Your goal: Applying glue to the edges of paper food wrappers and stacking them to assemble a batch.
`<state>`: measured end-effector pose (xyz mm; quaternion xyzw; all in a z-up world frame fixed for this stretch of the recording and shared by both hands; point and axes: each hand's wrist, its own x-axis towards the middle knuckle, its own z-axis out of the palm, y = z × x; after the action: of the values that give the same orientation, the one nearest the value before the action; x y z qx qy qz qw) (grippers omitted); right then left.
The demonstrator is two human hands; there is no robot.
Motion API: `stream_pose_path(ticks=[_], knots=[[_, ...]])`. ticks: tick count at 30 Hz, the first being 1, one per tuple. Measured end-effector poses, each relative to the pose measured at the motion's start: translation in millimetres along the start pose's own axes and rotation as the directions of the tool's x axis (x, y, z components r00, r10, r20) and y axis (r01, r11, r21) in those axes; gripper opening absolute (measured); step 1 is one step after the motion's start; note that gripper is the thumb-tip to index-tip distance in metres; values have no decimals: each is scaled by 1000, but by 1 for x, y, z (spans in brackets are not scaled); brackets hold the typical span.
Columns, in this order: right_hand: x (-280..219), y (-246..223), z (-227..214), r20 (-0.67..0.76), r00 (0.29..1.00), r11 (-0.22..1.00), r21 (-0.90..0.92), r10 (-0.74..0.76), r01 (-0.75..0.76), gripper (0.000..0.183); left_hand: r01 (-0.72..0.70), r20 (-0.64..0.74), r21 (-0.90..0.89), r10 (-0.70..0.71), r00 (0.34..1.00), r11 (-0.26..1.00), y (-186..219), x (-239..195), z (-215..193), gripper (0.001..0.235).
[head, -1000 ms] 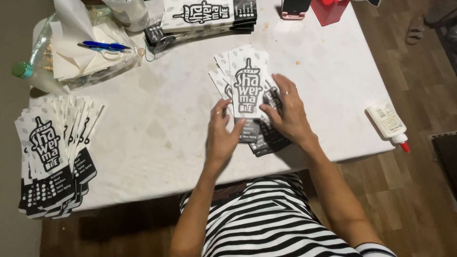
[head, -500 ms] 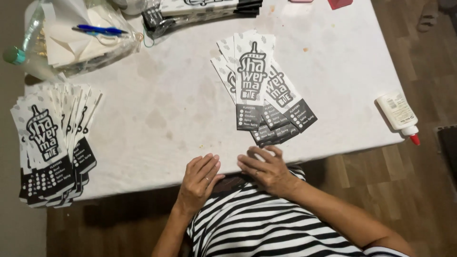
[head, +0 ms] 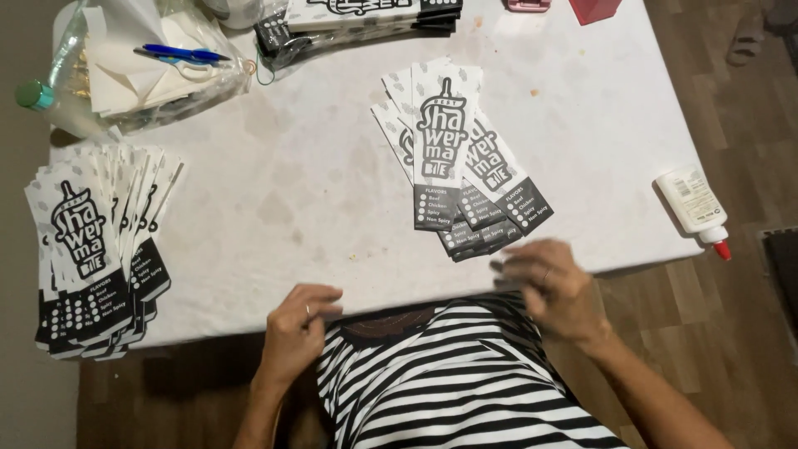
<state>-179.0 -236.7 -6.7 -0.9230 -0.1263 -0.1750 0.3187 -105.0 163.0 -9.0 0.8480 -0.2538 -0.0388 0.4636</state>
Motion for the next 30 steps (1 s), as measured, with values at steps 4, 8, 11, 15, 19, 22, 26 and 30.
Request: stream_pose_path(ticks=[4,8,11,15,19,22,26,30], knots=[[64,28,13,-184,974,979,-129,135,-160,31,-31,-127,-128,14,992,991,22,68,42,45],[117,49,47,-71,917,879,-266,393,-397,71,174,-41,-214,-187,982,961,59,132,74,55],[137,36,56,-3,876,839,-286,482,-463,72,286,45,-176,-282,958,942,77,152,92,65],[140,26,52,60,844,845,-66,534,-530,59,268,147,-164,-245,958,949,101,139,100,78],[143,19,43,109,813,816,26,572,-578,62,370,201,-337,-318,927,866,108,127,109,82],[148,14,42,192,740,726,150,645,-671,67,410,218,-414,-349,912,813,104,125,118,83],[154,1,35,184,752,731,179,633,-658,86,423,180,-569,-394,901,705,112,123,110,79],[156,-25,19,107,954,960,-59,278,-273,87,215,-102,-819,-504,858,531,76,139,129,83]])
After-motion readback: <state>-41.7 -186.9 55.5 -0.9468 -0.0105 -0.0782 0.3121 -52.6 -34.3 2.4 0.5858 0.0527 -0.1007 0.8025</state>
